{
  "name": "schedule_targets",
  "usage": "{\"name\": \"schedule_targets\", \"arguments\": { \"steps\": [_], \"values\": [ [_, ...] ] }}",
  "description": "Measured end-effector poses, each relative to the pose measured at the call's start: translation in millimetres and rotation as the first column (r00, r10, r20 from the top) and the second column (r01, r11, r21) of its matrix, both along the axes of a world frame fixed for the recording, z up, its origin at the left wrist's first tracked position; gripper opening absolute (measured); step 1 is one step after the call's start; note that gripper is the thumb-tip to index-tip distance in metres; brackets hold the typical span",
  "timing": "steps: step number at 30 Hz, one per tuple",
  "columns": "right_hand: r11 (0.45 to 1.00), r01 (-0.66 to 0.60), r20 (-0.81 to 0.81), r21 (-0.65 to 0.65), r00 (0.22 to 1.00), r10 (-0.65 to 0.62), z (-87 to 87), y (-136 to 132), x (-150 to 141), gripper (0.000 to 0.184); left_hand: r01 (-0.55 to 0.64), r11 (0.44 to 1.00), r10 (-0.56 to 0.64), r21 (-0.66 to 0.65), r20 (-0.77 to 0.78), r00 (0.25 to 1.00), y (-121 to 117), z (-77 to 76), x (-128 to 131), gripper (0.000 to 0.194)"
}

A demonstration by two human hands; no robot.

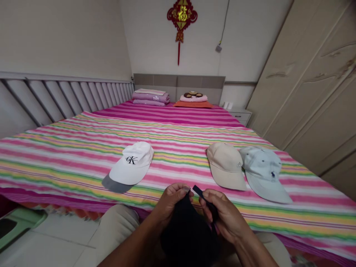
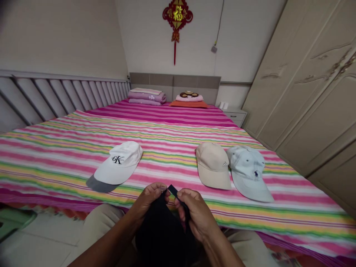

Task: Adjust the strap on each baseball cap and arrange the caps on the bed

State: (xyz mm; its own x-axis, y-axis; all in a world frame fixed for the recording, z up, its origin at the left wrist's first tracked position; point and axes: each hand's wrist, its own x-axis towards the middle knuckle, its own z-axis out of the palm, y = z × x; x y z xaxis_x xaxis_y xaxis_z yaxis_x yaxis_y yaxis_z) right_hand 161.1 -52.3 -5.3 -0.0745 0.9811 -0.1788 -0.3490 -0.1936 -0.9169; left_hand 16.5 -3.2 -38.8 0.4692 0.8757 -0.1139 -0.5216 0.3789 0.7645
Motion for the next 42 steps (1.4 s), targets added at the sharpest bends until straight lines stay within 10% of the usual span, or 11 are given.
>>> {"name": "schedule_targets", "arguments": {
  "steps": [20,42],
  "values": [
    [0.997,-0.078,-0.02,0.017,0.997,0.078,-5.7,3.9,-2.5,0.023,0.03,1.0,-0.03,0.003,0.021,0.999,-1.4,2.6,1.9,0.03],
    [0.988,-0.154,0.017,-0.02,0.988,0.154,-8.5,3.0,1.4,0.026,0.095,0.94,-0.031,0.326,-0.196,0.98,2.1,8.8,-11.3,0.019]
  ]
}}
